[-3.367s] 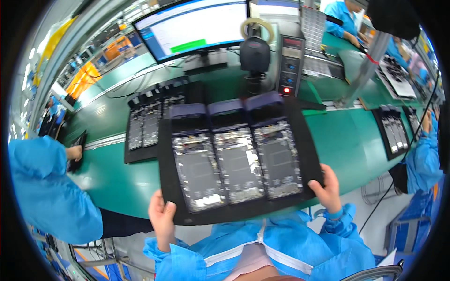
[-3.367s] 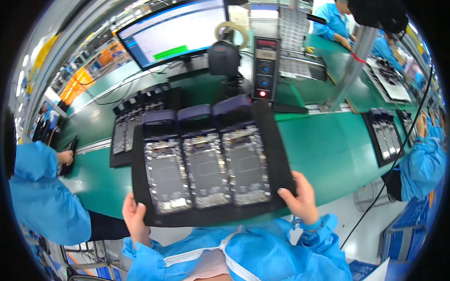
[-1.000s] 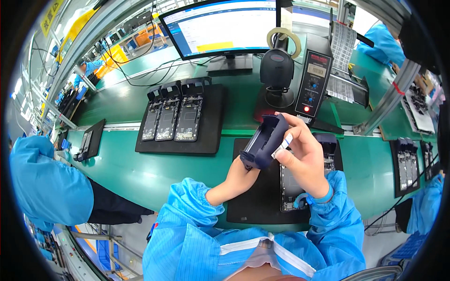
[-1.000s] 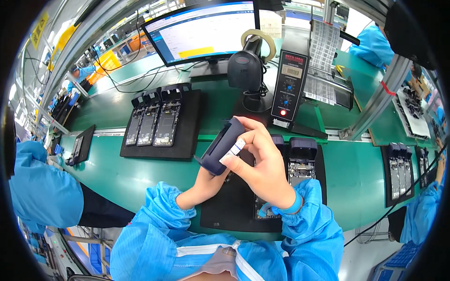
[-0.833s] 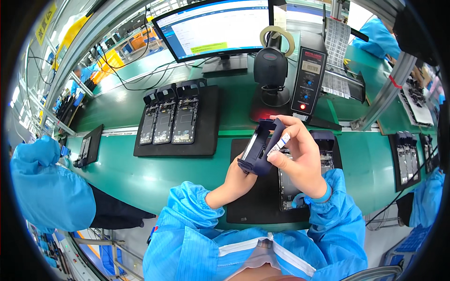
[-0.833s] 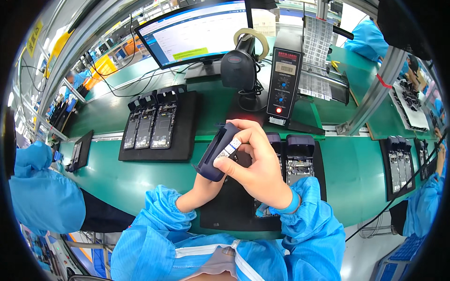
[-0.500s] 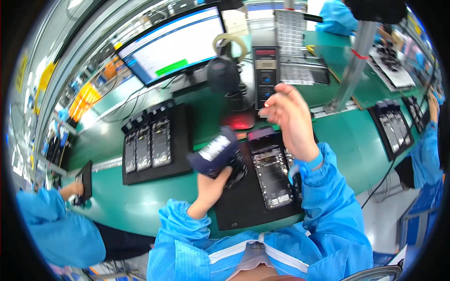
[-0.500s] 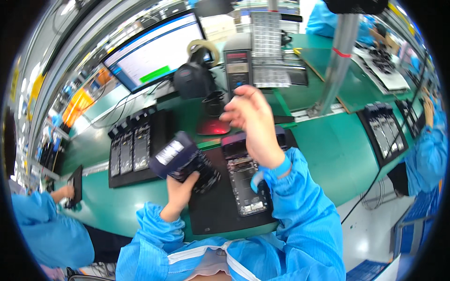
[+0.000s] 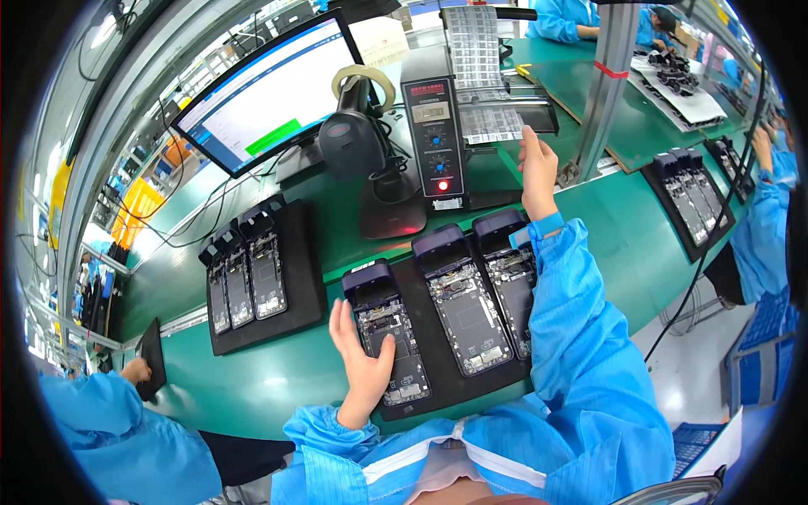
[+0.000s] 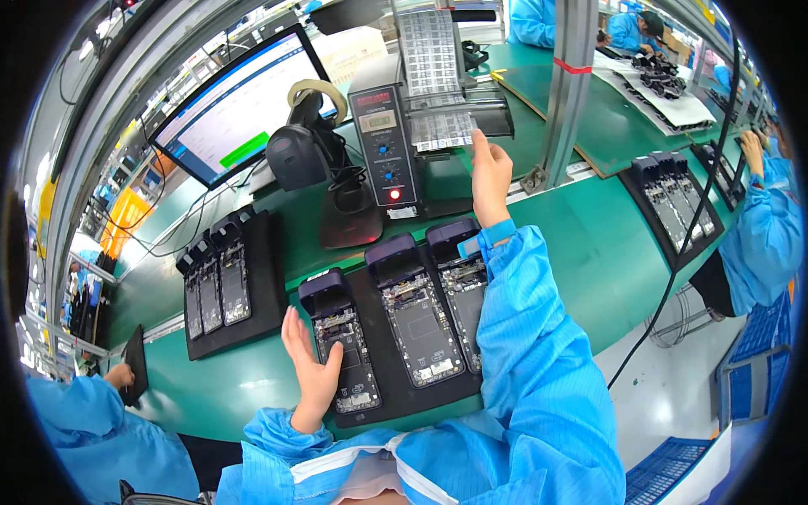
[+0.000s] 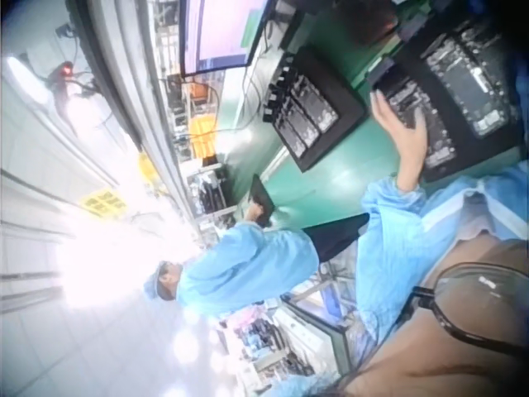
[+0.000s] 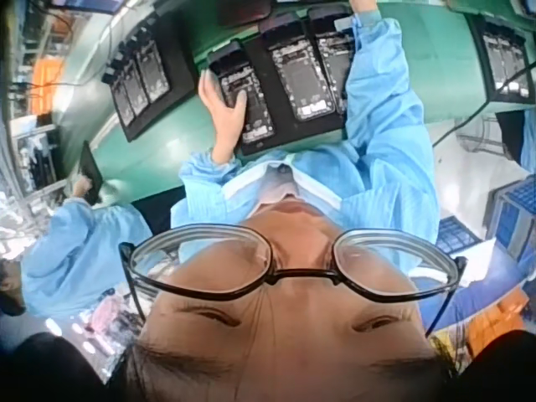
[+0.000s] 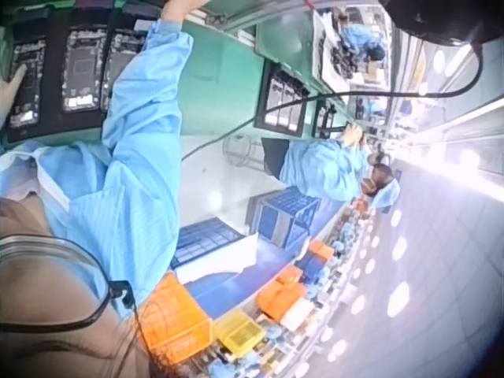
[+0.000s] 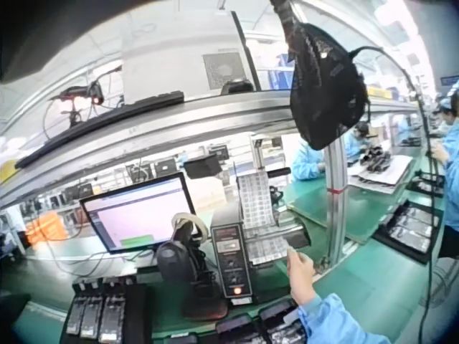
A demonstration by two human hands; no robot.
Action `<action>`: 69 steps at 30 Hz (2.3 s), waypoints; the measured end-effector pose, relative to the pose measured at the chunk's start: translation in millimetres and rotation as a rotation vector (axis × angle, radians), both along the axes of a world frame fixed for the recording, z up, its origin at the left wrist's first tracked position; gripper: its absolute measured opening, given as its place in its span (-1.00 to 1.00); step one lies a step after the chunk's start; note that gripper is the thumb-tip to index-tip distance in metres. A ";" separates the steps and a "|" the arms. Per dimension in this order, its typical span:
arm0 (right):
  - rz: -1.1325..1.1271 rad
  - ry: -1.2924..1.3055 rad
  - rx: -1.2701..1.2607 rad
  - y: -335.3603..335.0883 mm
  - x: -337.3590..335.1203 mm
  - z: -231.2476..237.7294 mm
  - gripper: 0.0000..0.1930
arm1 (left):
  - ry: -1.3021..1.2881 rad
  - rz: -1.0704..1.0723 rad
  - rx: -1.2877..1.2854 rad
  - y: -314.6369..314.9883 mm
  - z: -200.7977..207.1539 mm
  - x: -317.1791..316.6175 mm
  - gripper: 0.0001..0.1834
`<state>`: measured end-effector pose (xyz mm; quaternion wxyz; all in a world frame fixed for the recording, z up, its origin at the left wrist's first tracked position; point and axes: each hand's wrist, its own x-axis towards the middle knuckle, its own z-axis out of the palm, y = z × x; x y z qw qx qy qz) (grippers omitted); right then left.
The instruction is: The person repeatedly picks up small electronic devices from a tray, scans a barcode on each device using a handheld scanner, and places the device back into the tray. This process is repeated for multiple units in a continuous loop.
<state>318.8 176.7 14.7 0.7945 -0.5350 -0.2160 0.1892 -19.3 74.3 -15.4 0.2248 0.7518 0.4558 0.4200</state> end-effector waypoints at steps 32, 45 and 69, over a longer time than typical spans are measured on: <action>0.972 -0.149 -0.259 -10.5 -111.7 34.2 -0.74 | -1.410 -0.353 -0.938 54.6 64.7 7.2 -0.65; 0.654 -0.200 0.293 -58.9 -90.0 86.3 -0.85 | -1.487 -0.289 -0.659 111.2 52.6 30.9 -0.74; 0.701 -0.274 0.212 -68.6 -117.6 85.0 -0.82 | -0.621 -0.412 -0.620 18.1 21.0 51.9 -0.60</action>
